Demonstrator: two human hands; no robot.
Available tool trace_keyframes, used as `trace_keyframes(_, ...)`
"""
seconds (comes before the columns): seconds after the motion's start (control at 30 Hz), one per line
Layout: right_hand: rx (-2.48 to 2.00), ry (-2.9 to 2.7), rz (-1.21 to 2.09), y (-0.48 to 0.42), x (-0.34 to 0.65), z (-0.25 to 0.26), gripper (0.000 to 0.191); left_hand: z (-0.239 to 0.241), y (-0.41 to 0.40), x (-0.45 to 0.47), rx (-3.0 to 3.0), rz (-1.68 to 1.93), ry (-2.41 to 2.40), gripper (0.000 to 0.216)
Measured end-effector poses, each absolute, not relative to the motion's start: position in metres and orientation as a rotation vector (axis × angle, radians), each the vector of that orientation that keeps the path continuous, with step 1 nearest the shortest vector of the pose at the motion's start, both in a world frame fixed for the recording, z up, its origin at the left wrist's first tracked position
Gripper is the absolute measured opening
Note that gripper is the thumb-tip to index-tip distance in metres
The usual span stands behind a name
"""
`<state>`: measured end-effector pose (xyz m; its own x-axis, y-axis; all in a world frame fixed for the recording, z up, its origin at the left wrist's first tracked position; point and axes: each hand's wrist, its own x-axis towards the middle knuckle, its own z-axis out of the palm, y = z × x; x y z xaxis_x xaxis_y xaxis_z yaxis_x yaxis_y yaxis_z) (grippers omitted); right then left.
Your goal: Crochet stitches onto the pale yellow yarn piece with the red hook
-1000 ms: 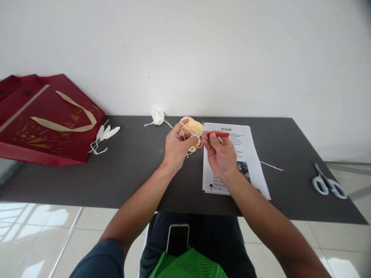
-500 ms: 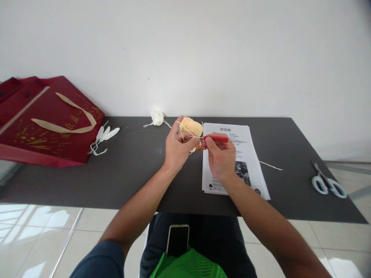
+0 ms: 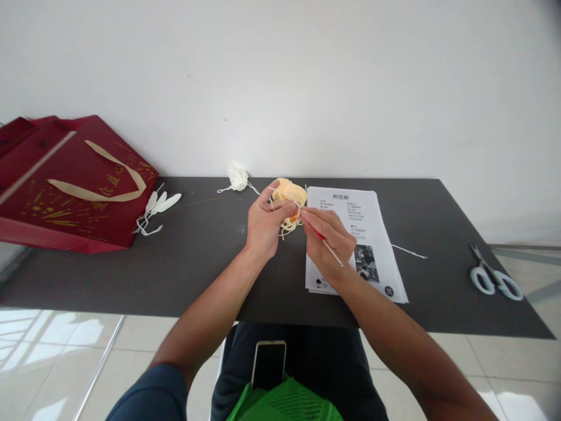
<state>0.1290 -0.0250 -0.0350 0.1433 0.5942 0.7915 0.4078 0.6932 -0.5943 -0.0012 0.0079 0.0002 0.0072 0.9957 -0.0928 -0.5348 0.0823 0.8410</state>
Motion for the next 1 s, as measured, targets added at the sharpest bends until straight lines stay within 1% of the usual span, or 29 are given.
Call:
trace_keyframes(0.07, -0.875, -1.463, 0.225, -0.025, 0.129, -0.036, 0.04, 0.003, 0.008, -0.002, 0.676, 1.368, 0.812, 0.089)
trace_keyframes(0.1, -0.88, -1.433, 0.283, -0.025, 0.128, -0.036, 0.037, 0.004, 0.008, -0.003, 0.661, 1.364, 0.801, 0.088)
trace_keyframes(0.23, -0.89, -1.155, 0.698, -0.02, 0.125, -0.035, 0.02, 0.004, 0.008, -0.004, 0.644, 1.344, 0.772, 0.087)
trace_keyframes(0.33, -0.781, -0.903, 1.022, -0.015, 0.124, -0.031, 0.016, 0.003, 0.009, -0.004, 0.643, 1.34, 0.758, 0.09)
trace_keyframes(0.43, -0.714, -0.816, 1.178, -0.011, 0.125, -0.026, 0.011, 0.002, 0.009, -0.003, 0.647, 1.338, 0.753, 0.093)
trace_keyframes(0.63, -0.661, -0.808, 1.185, -0.009, 0.13, -0.019, 0.007, 0.002, 0.009, -0.003, 0.696, 1.342, 0.762, 0.098)
trace_keyframes(1.0, -0.609, -0.862, 1.072, -0.006, 0.137, -0.02, 0.015, -0.001, 0.01, -0.007, 0.775, 1.316, 0.782, 0.095)
